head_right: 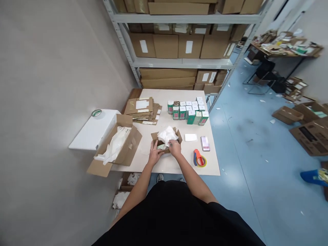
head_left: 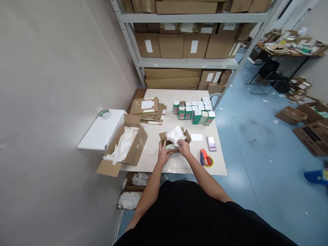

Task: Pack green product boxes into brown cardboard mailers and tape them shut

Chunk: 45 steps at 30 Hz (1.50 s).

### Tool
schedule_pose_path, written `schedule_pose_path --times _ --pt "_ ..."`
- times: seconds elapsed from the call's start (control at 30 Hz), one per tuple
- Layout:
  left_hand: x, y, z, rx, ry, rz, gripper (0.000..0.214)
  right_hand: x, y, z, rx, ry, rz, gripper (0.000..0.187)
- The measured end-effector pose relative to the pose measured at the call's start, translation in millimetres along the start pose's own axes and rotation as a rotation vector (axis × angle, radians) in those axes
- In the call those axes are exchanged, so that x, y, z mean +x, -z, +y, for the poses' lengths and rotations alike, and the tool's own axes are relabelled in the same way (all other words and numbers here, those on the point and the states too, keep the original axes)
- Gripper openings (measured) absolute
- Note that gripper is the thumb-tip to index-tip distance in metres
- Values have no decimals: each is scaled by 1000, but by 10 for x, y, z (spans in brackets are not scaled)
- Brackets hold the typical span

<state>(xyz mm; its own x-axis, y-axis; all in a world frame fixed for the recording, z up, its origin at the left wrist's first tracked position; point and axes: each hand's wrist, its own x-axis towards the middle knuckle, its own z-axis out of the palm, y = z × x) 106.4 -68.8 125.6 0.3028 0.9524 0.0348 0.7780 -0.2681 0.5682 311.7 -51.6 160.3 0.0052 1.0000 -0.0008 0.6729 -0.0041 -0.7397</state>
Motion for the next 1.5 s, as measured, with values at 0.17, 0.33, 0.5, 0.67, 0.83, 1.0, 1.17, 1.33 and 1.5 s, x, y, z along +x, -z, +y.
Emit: schedule_pose_path --times 0.17,0.33,0.5,0.67,0.83,1.0,1.17,1.33,1.5 --pt "299 -194 -110 -25 -102 -124 15 8 65 93 -204 -107 -301 42" --pt "367 -404 -272 -62 -137 -218 13 -17 80 124 -297 -256 -148 29" --pt "316 -434 -486 -103 -103 -282 19 70 -217 197 -235 -235 44 51" --pt "206 -347 -727 -155 -58 -207 57 68 -638 289 -182 -264 -271 49" --pt "61 -334 -979 -356 382 -91 97 -212 -735 283 -196 -225 -40 50" --pt "36 -251 -1015 -516 411 -60 63 -521 -569 224 -168 -122 145 46" --pt "19 -188 -832 -412 40 -117 71 -797 -387 287 -157 -220 313 52" --pt "-1 -312 -734 -127 -159 -391 86 -925 -304 515 -125 -406 357 66" --pt "-1 -363 -756 -59 -182 -390 80 -822 -284 683 6 -563 382 82"
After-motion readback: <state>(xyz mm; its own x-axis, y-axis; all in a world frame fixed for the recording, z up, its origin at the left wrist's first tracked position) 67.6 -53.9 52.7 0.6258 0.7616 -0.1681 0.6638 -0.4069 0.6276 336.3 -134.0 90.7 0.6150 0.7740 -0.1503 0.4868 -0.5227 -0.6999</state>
